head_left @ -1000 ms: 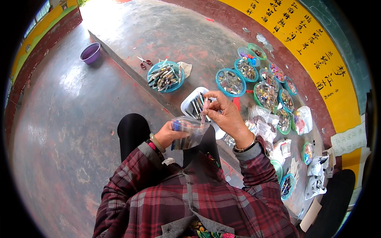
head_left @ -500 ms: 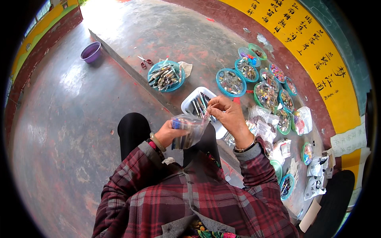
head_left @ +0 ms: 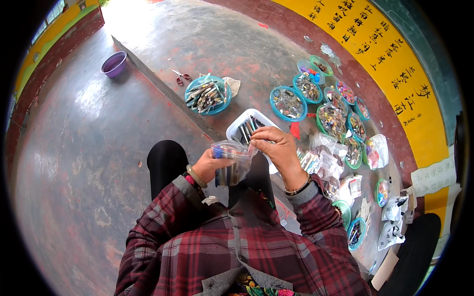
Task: The person sits on the floor and sorts small craft items, such as sticks and beads, from a white plastic container into clear plastic bags. The person handles the items one by one, placing them into the bags and occasionally adjusting the contents.
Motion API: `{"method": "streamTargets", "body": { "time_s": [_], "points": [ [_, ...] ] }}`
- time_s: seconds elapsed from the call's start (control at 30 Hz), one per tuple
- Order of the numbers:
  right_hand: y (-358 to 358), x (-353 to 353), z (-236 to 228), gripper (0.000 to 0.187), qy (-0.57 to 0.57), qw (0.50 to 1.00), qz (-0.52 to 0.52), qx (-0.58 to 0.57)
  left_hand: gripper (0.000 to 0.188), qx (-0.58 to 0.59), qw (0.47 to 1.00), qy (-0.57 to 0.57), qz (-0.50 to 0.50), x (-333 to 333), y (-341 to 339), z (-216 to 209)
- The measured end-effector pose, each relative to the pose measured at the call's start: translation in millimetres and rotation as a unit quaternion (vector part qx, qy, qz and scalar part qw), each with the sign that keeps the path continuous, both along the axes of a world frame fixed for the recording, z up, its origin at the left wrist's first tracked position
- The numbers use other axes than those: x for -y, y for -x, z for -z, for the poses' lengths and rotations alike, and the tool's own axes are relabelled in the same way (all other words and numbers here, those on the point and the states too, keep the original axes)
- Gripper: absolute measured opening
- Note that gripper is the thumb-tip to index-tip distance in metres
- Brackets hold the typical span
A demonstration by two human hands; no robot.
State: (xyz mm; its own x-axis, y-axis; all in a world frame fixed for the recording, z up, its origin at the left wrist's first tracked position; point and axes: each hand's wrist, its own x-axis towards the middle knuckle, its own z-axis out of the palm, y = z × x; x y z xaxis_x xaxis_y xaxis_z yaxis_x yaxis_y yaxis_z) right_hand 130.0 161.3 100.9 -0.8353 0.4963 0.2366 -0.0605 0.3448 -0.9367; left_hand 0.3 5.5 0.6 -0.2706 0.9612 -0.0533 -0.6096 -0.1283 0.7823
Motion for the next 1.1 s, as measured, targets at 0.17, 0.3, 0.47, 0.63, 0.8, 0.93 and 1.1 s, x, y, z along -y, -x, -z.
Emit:
{"method": "streamTargets", "body": {
  "time_s": [0.17,0.3,0.47,0.63,0.8,0.93,1.1],
  "points": [
    [2,4,0,0.011,0.013,1.000,0.000,-0.023,0.042,-0.012,1.000,0.006,0.021,0,-1,-1],
    [3,3,8,0.012,0.035,0.999,0.001,-0.005,0.042,-0.008,1.000,0.000,0.019,0,-2,-2],
    [2,8,20,0.009,-0.039,0.999,-0.004,0.001,0.040,0.035,0.999,-0.013,0.000,2,-1,-4],
    [0,3,30,0.019,-0.085,0.996,-0.003,0.001,0.041,0.052,0.998,-0.019,-0.018,4,0,-7],
    [-4,0,19,0.035,0.146,0.988,-0.018,0.043,0.037,0.083,0.995,-0.038,-0.034,7,2,-13],
    [-7,7,16,0.026,0.235,0.967,-0.074,0.060,0.038,0.087,0.994,-0.059,-0.020,8,3,-16],
    [-6,15,20,0.016,0.143,0.989,-0.036,-0.006,0.042,0.092,0.993,-0.065,-0.020,8,2,-11]
  ]
}}
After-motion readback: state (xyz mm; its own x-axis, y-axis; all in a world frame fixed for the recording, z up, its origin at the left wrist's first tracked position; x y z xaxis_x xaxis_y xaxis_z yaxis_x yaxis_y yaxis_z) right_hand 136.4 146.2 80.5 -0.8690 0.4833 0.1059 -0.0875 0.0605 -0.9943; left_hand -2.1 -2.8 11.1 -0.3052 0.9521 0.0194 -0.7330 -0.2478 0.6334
